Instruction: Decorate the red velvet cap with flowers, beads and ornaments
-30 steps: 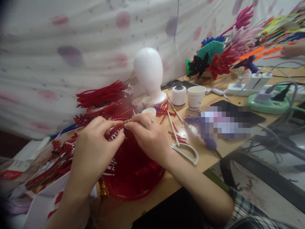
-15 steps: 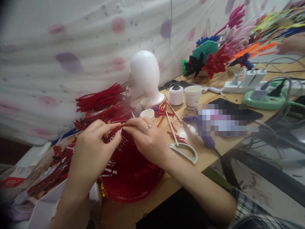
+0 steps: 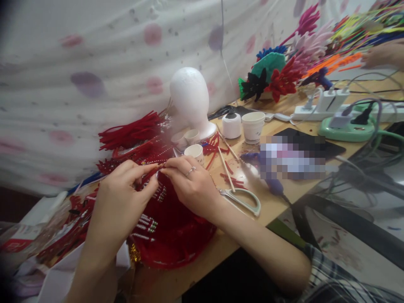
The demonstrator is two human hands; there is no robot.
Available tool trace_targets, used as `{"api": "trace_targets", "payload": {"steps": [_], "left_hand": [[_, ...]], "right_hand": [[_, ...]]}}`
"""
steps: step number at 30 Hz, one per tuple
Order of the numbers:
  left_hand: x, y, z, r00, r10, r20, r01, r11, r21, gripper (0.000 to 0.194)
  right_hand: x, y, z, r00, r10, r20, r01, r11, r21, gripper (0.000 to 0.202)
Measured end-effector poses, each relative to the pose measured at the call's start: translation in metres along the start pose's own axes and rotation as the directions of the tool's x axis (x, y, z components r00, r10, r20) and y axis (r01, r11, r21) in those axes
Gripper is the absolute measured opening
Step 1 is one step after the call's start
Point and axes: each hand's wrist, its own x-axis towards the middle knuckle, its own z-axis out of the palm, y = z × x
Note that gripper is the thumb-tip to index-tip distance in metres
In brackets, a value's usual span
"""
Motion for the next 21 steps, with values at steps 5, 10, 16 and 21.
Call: {"api": "trace_targets", "payload": {"steps": [5, 10, 16, 21], "left_hand": [[0.0001, -0.0002, -0.0004, 1.000, -0.003, -0.002, 0.003, 1.000, -0.003, 0.023], [-0.0005, 0.0014, -0.0020, 1.000, -0.005, -0.002, 0.005, 1.000, -0.011, 0.023], [-0.0006, 0.0023, -0.0033, 1.000, -0.013, -0.003, 0.013, 1.000, -0.002, 0.023], [0.0008, 0.0027, -0.0033, 0.999, -0.040, 0.006, 0.040, 0.999, -0.016, 0.022]], "right_hand": [[-0.0003, -0.0014, 0.0009, 1.000, 0.011, 0.002, -0.011, 1.000, -0.009, 0.022], [0.0004, -0.0033, 0.0013, 0.999, 0.037, -0.009, -0.037, 0.999, -0.022, 0.019], [0.0007, -0.0051, 0.0029, 0.995, 0.095, -0.025, -0.094, 0.995, 0.042, 0.018], [0.0014, -0.0070, 0.0028, 0.985, 0.167, -0.031, -0.166, 0.985, 0.055, 0.017]]}}
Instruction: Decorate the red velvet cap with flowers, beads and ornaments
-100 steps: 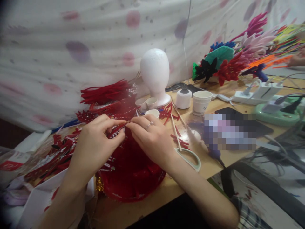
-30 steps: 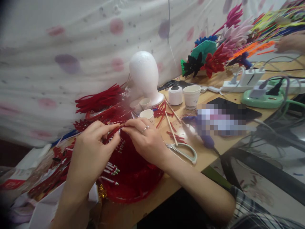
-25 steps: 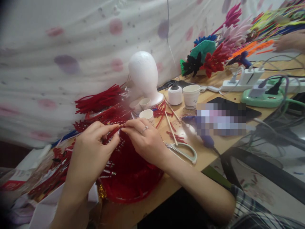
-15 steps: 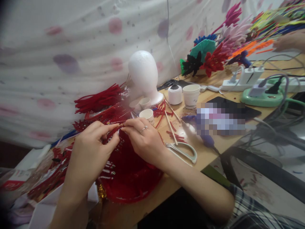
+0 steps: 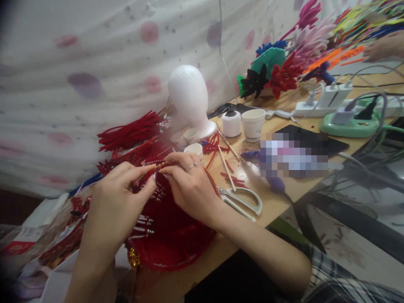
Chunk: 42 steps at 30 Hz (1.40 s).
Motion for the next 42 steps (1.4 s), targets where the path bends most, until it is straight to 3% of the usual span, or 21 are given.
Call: {"api": "trace_targets", "payload": {"steps": [17, 20, 26, 31, 34, 36, 38, 42], "left_hand": [[0.001, -0.001, -0.001, 1.000, -0.010, 0.021, 0.010, 1.000, 0.013, 0.024], [0.001, -0.001, -0.001, 1.000, 0.006, 0.022, -0.006, 1.000, 0.014, 0.025], [-0.001, -0.002, -0.001, 1.000, 0.019, -0.010, -0.019, 0.999, 0.033, 0.025], [-0.001, -0.002, -0.002, 1.000, 0.005, -0.007, -0.005, 1.000, 0.022, 0.024], [-0.001, -0.005, -0.003, 1.000, 0.004, -0.011, -0.004, 1.000, 0.007, 0.022], [0.000, -0.006, -0.003, 1.000, 0.015, -0.009, -0.015, 1.000, -0.008, 0.021], [0.000, -0.007, -0.003, 0.999, 0.032, -0.011, -0.032, 0.999, -0.016, 0.021], [0.001, -0.008, -0.003, 0.999, 0.044, 0.004, -0.044, 0.999, -0.012, 0.022]], "right_hand": [[0.008, -0.010, -0.003, 0.985, 0.163, 0.060, -0.164, 0.986, 0.019, 0.015], [0.012, -0.011, -0.007, 0.962, 0.241, 0.127, -0.248, 0.968, 0.046, 0.014], [0.009, -0.006, -0.014, 0.871, 0.373, 0.321, -0.363, 0.927, -0.092, 0.021], [0.008, -0.009, -0.023, 0.871, 0.355, 0.341, -0.382, 0.924, 0.012, 0.008], [0.012, -0.011, -0.026, 0.880, 0.374, 0.291, -0.422, 0.899, 0.121, 0.010], [0.015, -0.009, -0.024, 0.895, 0.368, 0.252, -0.411, 0.900, 0.147, 0.019], [0.017, -0.005, -0.020, 0.925, 0.284, 0.253, -0.326, 0.935, 0.142, 0.027], [0.021, 0.006, -0.012, 0.961, 0.102, 0.258, -0.130, 0.987, 0.091, 0.020]]}}
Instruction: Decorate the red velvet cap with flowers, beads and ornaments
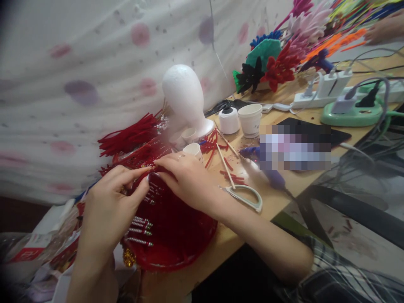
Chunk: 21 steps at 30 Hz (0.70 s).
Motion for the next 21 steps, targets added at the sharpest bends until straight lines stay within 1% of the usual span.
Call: {"api": "trace_targets", "payload": {"steps": [6, 9, 12, 17, 21], "left_hand": [[0.001, -0.004, 0.000, 1.000, 0.013, 0.011, -0.013, 1.000, -0.021, 0.022], [0.002, -0.007, 0.000, 0.999, 0.031, 0.015, -0.031, 0.999, -0.022, 0.022], [0.004, -0.009, 0.001, 0.999, 0.033, 0.026, -0.033, 0.999, -0.027, 0.022], [0.008, -0.010, 0.002, 0.998, -0.003, 0.055, 0.004, 1.000, -0.022, 0.023], [0.010, -0.013, 0.001, 0.997, -0.021, 0.069, 0.026, 0.997, -0.073, 0.024]], "right_hand": [[0.002, 0.007, 0.001, 0.993, -0.114, -0.023, 0.111, 0.989, -0.099, 0.018], [0.002, 0.008, 0.002, 0.990, -0.131, -0.047, 0.123, 0.981, -0.148, 0.017], [0.003, 0.007, 0.001, 0.991, -0.129, -0.032, 0.122, 0.980, -0.159, 0.018], [0.006, 0.004, -0.003, 0.995, -0.080, 0.056, 0.088, 0.983, -0.161, 0.021], [0.008, 0.002, -0.001, 0.998, -0.064, 0.017, 0.066, 0.977, -0.204, 0.017]]}}
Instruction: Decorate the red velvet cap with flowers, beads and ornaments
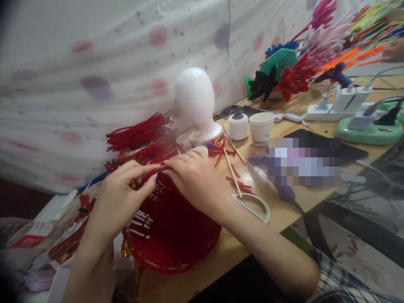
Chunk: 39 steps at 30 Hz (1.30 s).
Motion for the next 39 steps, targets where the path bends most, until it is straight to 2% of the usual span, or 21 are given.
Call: {"api": "trace_targets", "payload": {"steps": [6, 11, 19, 24, 28, 33, 36, 39], "left_hand": [[0.002, -0.004, -0.001, 0.997, -0.041, 0.058, 0.045, 0.997, -0.065, 0.032], [0.003, -0.004, -0.001, 0.996, -0.074, 0.044, 0.076, 0.996, -0.048, 0.030], [0.002, -0.004, 0.001, 0.999, -0.033, 0.009, 0.033, 0.996, -0.080, 0.024], [0.002, -0.006, 0.001, 1.000, 0.000, 0.010, 0.001, 0.997, -0.082, 0.025], [0.004, -0.008, 0.002, 1.000, -0.014, 0.004, 0.015, 0.995, -0.103, 0.026], [0.004, -0.010, 0.001, 0.996, -0.086, 0.010, 0.087, 0.989, -0.123, 0.030], [0.004, -0.010, 0.002, 0.996, -0.090, 0.015, 0.091, 0.985, -0.144, 0.026], [0.003, -0.009, 0.003, 0.994, -0.109, -0.015, 0.105, 0.980, -0.167, 0.023]], "right_hand": [[0.001, -0.001, 0.005, 0.999, 0.032, -0.019, -0.032, 0.999, 0.015, 0.016], [0.001, 0.001, 0.001, 0.998, 0.028, 0.051, -0.031, 0.996, 0.078, 0.022], [0.000, -0.002, 0.000, 0.996, 0.095, 0.000, -0.094, 0.988, 0.121, 0.016], [0.002, -0.002, 0.002, 0.998, 0.059, -0.016, -0.058, 0.997, 0.055, 0.015], [-0.001, 0.002, 0.001, 1.000, 0.022, -0.003, -0.022, 0.998, 0.052, 0.020], [-0.003, 0.009, 0.002, 0.999, 0.022, 0.036, -0.026, 0.993, 0.116, 0.042], [-0.005, 0.005, -0.005, 0.999, 0.052, 0.016, -0.054, 0.990, 0.129, 0.044], [-0.023, -0.006, -0.027, 0.989, 0.110, -0.101, -0.102, 0.991, 0.085, 0.035]]}}
